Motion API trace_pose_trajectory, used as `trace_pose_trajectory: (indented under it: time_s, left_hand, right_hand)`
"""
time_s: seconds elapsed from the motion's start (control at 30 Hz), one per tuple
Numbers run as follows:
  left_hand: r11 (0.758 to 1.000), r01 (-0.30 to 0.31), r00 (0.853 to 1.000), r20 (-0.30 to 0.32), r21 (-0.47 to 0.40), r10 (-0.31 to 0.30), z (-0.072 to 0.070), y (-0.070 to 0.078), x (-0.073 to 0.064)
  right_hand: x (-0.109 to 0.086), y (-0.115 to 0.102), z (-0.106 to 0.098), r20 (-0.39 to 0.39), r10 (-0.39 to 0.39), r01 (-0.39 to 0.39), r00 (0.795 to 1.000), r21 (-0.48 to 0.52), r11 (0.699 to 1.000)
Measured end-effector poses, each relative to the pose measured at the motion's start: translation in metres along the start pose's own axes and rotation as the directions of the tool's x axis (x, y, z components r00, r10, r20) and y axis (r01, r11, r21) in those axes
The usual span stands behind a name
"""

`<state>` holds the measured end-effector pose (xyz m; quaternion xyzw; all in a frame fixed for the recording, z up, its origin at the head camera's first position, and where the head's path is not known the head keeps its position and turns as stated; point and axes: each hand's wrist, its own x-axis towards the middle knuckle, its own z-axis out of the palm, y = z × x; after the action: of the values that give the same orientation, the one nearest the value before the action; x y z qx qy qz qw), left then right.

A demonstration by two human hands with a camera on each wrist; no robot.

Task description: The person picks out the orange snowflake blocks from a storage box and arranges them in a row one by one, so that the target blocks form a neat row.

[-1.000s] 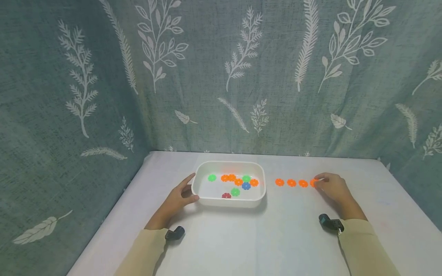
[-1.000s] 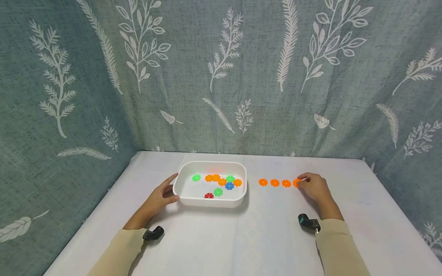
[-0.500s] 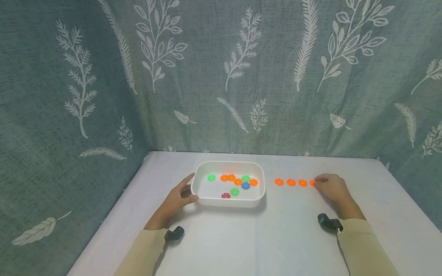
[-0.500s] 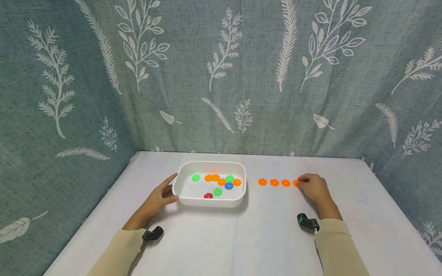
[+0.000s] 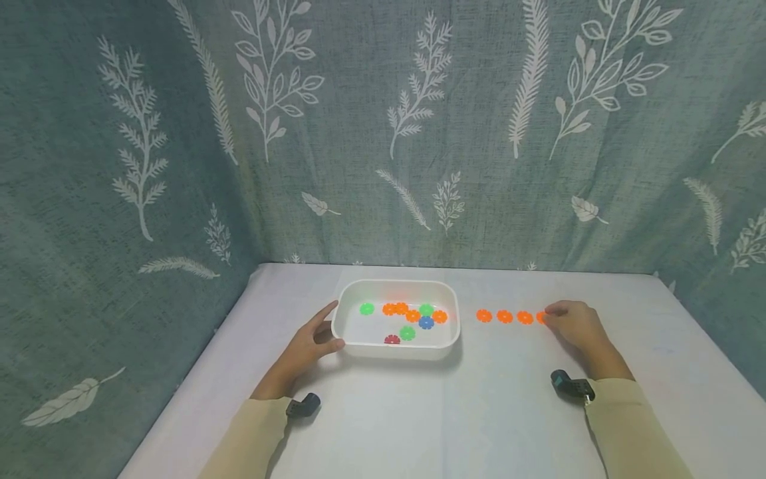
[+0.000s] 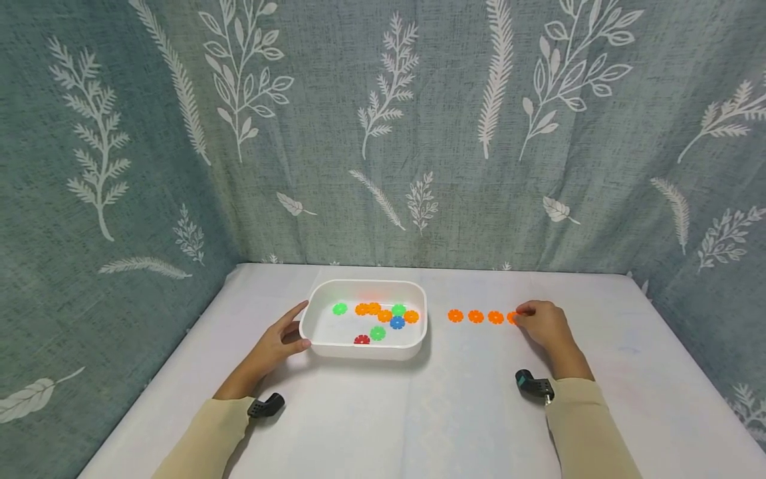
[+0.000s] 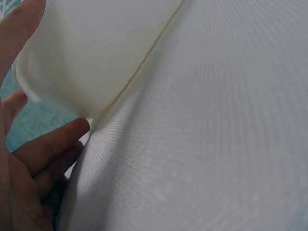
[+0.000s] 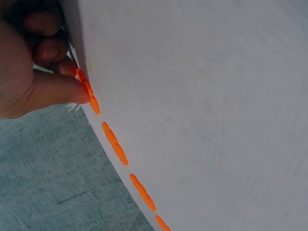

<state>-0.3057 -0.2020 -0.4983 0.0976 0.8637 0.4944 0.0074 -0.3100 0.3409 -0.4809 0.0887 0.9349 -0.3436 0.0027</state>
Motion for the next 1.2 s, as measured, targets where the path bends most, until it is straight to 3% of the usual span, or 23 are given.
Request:
trace_pose_trajectory:
  time_s: [0.2, 0.47, 0.73, 1.2]
  left_hand:
    - [1.000, 0.027, 1.000, -0.007, 0.001, -0.027, -0.001, 0.000, -0.001]
    - [0.999, 0.039, 0.999, 0.003, 0.001, -0.039, 0.000, 0.002, -0.001]
    - [1.000, 0.022, 1.000, -0.011, 0.001, -0.022, 0.000, 0.001, -0.002]
    - [1.000, 0.010, 1.000, -0.014, -0.008, -0.010, 0.000, -0.001, -0.001]
  right_hand:
    - [0.000, 0.000, -0.006, 0.014, 0.065, -0.066, 0.998, 0.105, 0.992]
    - [-0.003, -0.019, -0.005, 0.047, -0.029, 0.022, 0.998, 0.126, 0.992]
    - [0.003, -0.061, 0.011, 0.021, -0.178, 0.175, 0.984, 0.114, 0.978]
    - [-0.002, -0.145, 0.049, 0.044, -0.245, 0.226, 0.969, 0.257, 0.940]
